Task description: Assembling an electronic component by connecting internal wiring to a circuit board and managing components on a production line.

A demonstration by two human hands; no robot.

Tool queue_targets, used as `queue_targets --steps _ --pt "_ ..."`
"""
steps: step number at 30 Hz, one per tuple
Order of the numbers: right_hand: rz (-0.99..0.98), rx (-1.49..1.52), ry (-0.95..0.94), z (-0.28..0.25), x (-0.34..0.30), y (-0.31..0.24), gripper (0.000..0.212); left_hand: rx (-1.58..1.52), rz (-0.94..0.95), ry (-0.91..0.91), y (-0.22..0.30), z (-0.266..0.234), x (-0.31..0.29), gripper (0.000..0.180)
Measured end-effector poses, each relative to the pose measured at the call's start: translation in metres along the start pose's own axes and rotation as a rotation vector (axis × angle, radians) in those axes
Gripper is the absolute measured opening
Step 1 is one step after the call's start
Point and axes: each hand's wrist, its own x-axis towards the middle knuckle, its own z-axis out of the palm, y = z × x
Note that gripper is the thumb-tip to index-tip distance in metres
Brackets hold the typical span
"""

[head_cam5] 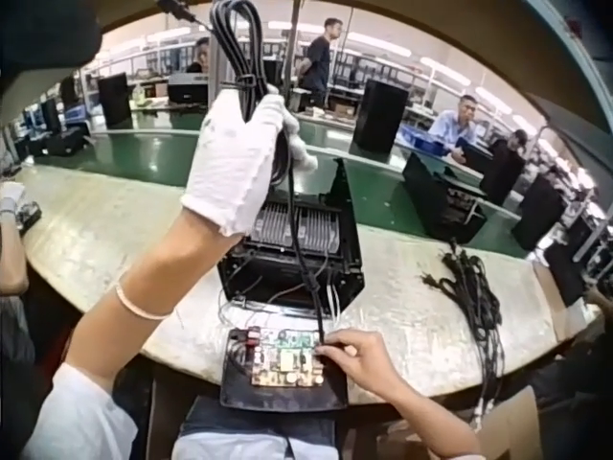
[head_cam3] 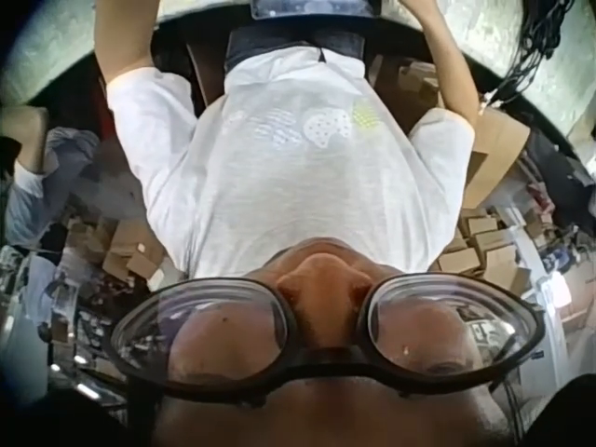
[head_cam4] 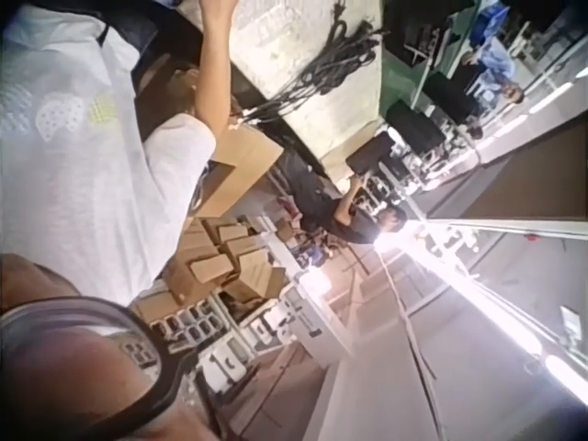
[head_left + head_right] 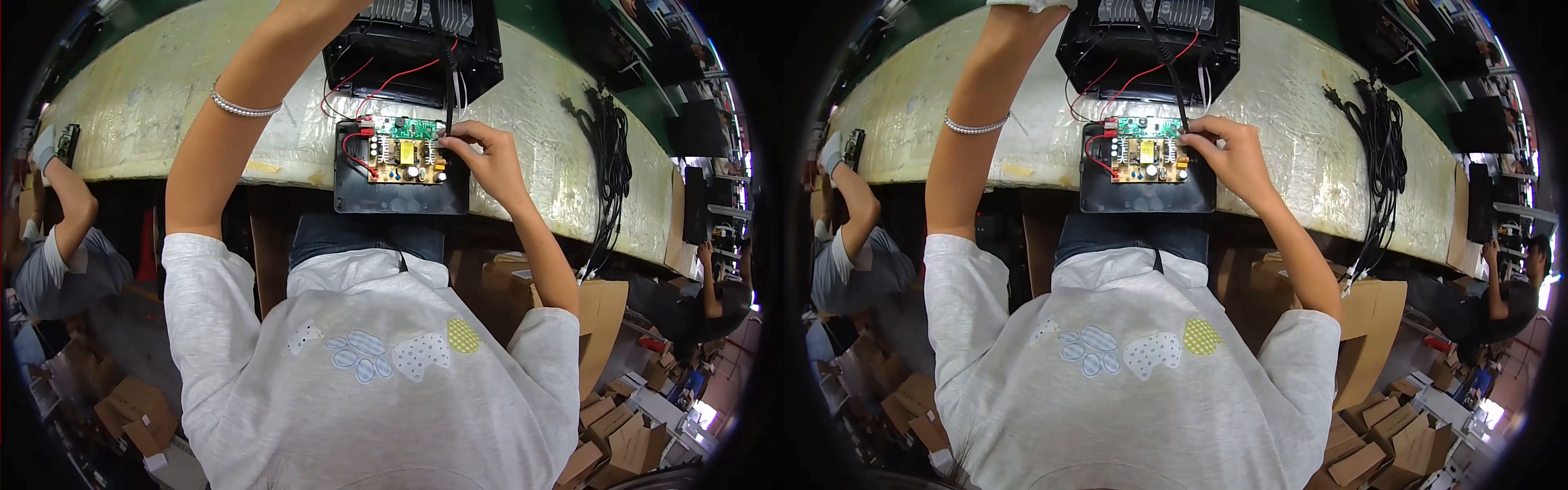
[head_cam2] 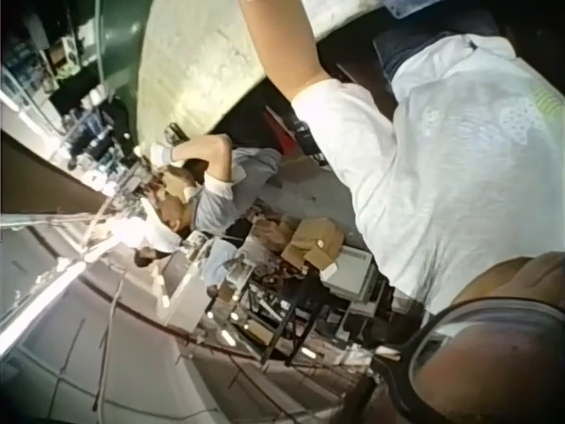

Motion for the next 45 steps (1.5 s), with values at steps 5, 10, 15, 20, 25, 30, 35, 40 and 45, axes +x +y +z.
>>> queue_targets --steps 5,10,15,20,25,30,35,40,45 --pt "0.005 0.072 0.027 0.004 0.0 0.007 0.012 -0.094 -0.002 -0.004 0.0 -0.005 0.0 0.011" --pt "0.049 0.075 0.009 0.009 0.002 0.007 0.01 -0.045 0.0 0.005 -0.004 -0.005 -0.002 0.011" --pt "-0.104 -0.028 0.135 0.014 -0.007 0.0 0.011 -0.043 -0.008 -0.049 -0.008 -0.008 -0.004 0.012" --pt "-0.215 -0.087 0.122 0.009 -0.004 0.012 0.012 -0.147 -0.154 -0.095 -0.011 0.008 -0.002 0.013" --pt "-0.23 0.034 0.105 -0.009 -0.01 0.013 0.008 0.591 -0.423 -0.356 -0.042 0.007 0.023 0.036" --pt "-0.001 -0.61 0.253 -0.088 -0.029 0.058 0.006 1.003 0.115 -0.632 -0.061 -0.028 -0.06 0.04" --pt "-0.019 -0.943 0.151 -0.086 -0.033 0.077 0.013 0.943 -0.009 -0.867 -0.074 -0.04 -0.127 0.013" --pt "-0.076 -0.908 0.159 -0.081 -0.022 0.06 0.016 1.095 0.207 -1.056 -0.128 -0.057 -0.139 0.012" --pt "0.117 -0.17 0.049 -0.065 -0.009 0.043 0.015 1.026 -0.144 -1.212 -0.157 -0.053 -0.135 0.032"
